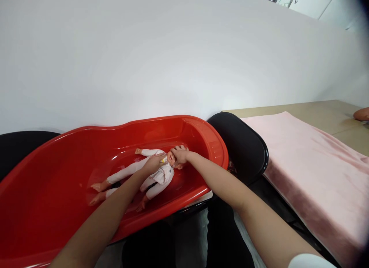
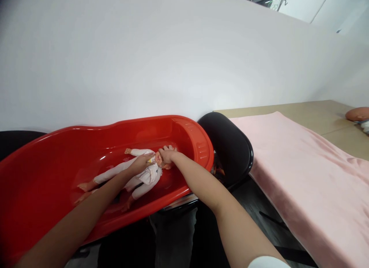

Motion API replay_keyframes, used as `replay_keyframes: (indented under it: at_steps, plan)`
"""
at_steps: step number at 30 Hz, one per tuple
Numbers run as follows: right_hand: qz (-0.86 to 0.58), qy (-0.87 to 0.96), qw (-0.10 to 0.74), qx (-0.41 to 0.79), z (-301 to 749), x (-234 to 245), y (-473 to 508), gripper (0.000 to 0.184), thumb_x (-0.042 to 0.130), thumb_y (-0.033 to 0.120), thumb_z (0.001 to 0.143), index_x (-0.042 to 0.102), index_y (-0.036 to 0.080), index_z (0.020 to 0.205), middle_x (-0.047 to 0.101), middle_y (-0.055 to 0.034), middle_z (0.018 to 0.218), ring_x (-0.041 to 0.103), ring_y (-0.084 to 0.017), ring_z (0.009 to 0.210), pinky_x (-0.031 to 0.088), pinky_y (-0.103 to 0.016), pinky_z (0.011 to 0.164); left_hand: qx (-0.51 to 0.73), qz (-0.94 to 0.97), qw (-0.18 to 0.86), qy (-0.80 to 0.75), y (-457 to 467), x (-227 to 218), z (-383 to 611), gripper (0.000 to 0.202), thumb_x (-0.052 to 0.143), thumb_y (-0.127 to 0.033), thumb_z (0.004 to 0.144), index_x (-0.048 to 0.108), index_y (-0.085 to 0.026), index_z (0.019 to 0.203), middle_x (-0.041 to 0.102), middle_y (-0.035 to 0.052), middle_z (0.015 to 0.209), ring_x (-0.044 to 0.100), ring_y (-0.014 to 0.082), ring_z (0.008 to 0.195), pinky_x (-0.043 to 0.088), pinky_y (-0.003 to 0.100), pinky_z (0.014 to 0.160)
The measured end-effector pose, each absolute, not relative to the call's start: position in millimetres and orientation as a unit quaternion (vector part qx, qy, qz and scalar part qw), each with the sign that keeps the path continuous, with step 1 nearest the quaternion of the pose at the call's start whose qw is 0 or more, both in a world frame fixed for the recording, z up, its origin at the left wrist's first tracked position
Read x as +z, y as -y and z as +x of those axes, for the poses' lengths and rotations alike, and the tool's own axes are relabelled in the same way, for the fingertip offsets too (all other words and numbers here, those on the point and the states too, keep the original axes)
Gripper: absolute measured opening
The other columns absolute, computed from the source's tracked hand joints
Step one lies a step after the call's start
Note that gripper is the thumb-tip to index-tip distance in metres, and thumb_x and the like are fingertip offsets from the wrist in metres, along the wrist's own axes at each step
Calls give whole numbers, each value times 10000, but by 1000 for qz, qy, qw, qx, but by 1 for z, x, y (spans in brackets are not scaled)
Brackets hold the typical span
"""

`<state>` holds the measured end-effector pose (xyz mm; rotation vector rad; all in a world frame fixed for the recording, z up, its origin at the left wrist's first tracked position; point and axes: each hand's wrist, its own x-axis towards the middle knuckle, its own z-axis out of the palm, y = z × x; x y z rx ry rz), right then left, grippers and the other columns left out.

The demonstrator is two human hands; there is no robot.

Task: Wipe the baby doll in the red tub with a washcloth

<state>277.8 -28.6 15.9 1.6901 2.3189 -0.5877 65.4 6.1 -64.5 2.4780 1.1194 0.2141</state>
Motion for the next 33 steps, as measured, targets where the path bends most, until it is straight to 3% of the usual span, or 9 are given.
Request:
replay_keyframes:
  at_steps: [3, 8, 12, 16, 18, 23, 26, 33]
  plan:
    - [572, -787, 115, -201, 278, 17, 28, 850, 872, 547, 813, 494, 272, 1523, 462, -160, 1609, 349, -429, 1558, 360, -672, 1247, 81, 886, 210, -405, -3, -59, 66, 633, 536, -410, 936, 662, -207, 1522, 646, 147, 1569, 577, 359, 1477, 402, 417, 1264]
    - [556, -795, 124, -210, 278, 20, 28, 891, 883, 504, 825, 458, 258, 1569, 431, -162, 1646, 319, -428, 1582, 352, -684, 1253, 77, 874, 179, -446, 8, -61, 75, 985, 705, -464, 878, 346, -112, 1724, 483, 236, 1689, 467, 410, 1564, 330, 546, 1302]
    - [558, -793, 123, -214, 278, 21, 28, 856, 896, 414, 795, 486, 285, 1535, 440, -144, 1638, 328, -424, 1580, 340, -676, 1260, 72, 871, 150, -463, 19, -61, 87, 1007, 768, -453, 874, 330, -171, 1735, 420, 251, 1723, 411, 417, 1601, 241, 588, 1333]
    - [554, -795, 119, -216, 279, 20, 28, 847, 885, 438, 809, 486, 291, 1540, 431, -145, 1642, 325, -424, 1582, 323, -676, 1269, 59, 872, 151, -463, 24, -56, 92, 1023, 736, -459, 905, 254, -112, 1738, 414, 258, 1726, 423, 390, 1597, 224, 589, 1334]
    - [557, -793, 119, -214, 279, 20, 28, 870, 886, 470, 811, 473, 285, 1553, 438, -156, 1632, 332, -426, 1575, 324, -680, 1267, 50, 875, 152, -458, 22, -53, 89, 974, 714, -466, 926, 294, -101, 1725, 459, 253, 1701, 450, 388, 1578, 248, 569, 1327]
    - [570, -786, 127, -202, 277, 19, 29, 893, 876, 501, 826, 454, 264, 1576, 440, -168, 1628, 307, -436, 1583, 334, -717, 1249, 67, 889, 184, -414, 14, -44, 76, 697, 543, -497, 995, 563, -159, 1604, 623, 191, 1581, 574, 405, 1463, 371, 503, 1276]
    - [566, -790, 129, -199, 277, 18, 28, 849, 878, 499, 824, 489, 273, 1544, 443, -161, 1628, 301, -434, 1586, 353, -708, 1239, 94, 879, 216, -414, 12, -42, 72, 672, 412, -521, 1015, 641, -193, 1554, 709, 163, 1477, 629, 388, 1399, 428, 461, 1242]
    - [570, -790, 116, -194, 280, 17, 29, 830, 875, 526, 826, 509, 276, 1527, 463, -141, 1618, 339, -410, 1560, 336, -663, 1263, 125, 845, 212, -474, -5, -69, 62, 699, 373, -528, 1000, 647, -197, 1552, 653, 143, 1559, 547, 354, 1497, 349, 450, 1315]
